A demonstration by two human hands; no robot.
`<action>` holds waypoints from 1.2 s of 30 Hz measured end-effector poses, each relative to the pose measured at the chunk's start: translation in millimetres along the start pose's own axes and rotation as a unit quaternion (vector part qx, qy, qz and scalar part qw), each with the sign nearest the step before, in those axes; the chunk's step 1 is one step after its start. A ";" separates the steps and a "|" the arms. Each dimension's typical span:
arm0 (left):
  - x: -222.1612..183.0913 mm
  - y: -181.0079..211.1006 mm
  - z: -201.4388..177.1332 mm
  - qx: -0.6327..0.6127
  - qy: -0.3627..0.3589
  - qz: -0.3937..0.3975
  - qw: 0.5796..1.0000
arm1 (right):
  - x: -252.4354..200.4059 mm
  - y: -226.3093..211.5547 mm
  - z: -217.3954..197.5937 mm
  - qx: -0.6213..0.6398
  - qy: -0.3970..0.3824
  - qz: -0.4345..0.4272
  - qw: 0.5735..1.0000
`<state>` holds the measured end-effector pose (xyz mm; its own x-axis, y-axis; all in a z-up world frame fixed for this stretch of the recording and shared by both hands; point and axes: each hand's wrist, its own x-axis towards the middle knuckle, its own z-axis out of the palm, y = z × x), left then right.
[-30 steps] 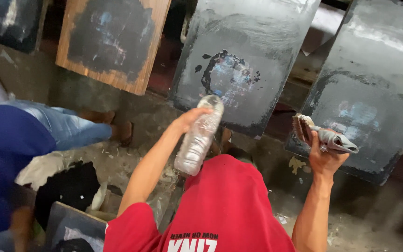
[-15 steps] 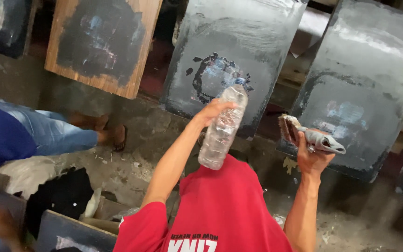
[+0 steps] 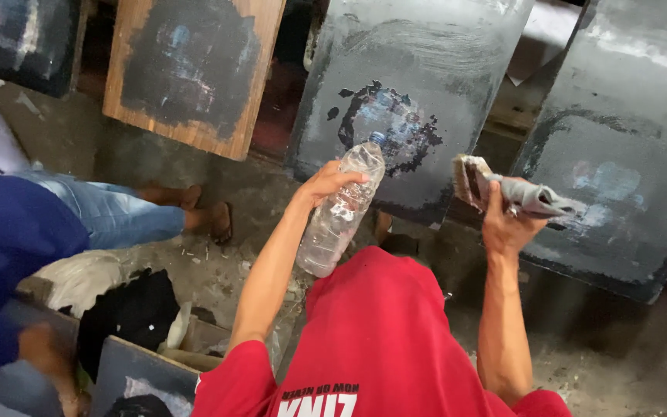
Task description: Applying liquid adhesive to a series of screen printing boards using a bottle and a brush.
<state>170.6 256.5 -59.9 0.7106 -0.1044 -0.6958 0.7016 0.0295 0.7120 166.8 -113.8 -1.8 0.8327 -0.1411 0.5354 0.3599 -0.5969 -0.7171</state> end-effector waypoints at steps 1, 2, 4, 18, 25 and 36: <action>-9.7 10.7 0.4 0.048 -0.006 0.043 0.998 | 0.8 -7.4 10.9 0.000 0.034 0.016 0.999; -18.5 19.1 -1.2 0.050 -0.012 0.043 0.998 | 3.3 -17.4 20.2 -0.005 0.036 0.018 0.999; -34.7 36.2 -5.9 0.141 -0.039 0.138 0.980 | 7.5 -37.3 39.7 -0.047 0.076 0.045 0.995; -84.8 27.7 -160.6 0.229 -0.121 0.355 0.898 | -40.1 -149.0 216.3 -0.261 0.121 0.070 0.955; -115.3 47.2 -232.8 0.255 -0.152 0.328 0.897 | -72.6 28.1 306.8 -0.604 0.106 -0.144 0.777; -111.0 48.3 -277.0 0.300 -0.171 0.342 0.874 | 62.9 -139.9 347.3 -0.379 0.147 -0.079 0.910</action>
<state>140.6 544.9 25.6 0.8235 -0.5598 -0.0920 -0.1087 -0.3148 0.9429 315.0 235.1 -22.7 0.6067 -0.1454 0.7815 -0.0209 -0.9857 -0.1672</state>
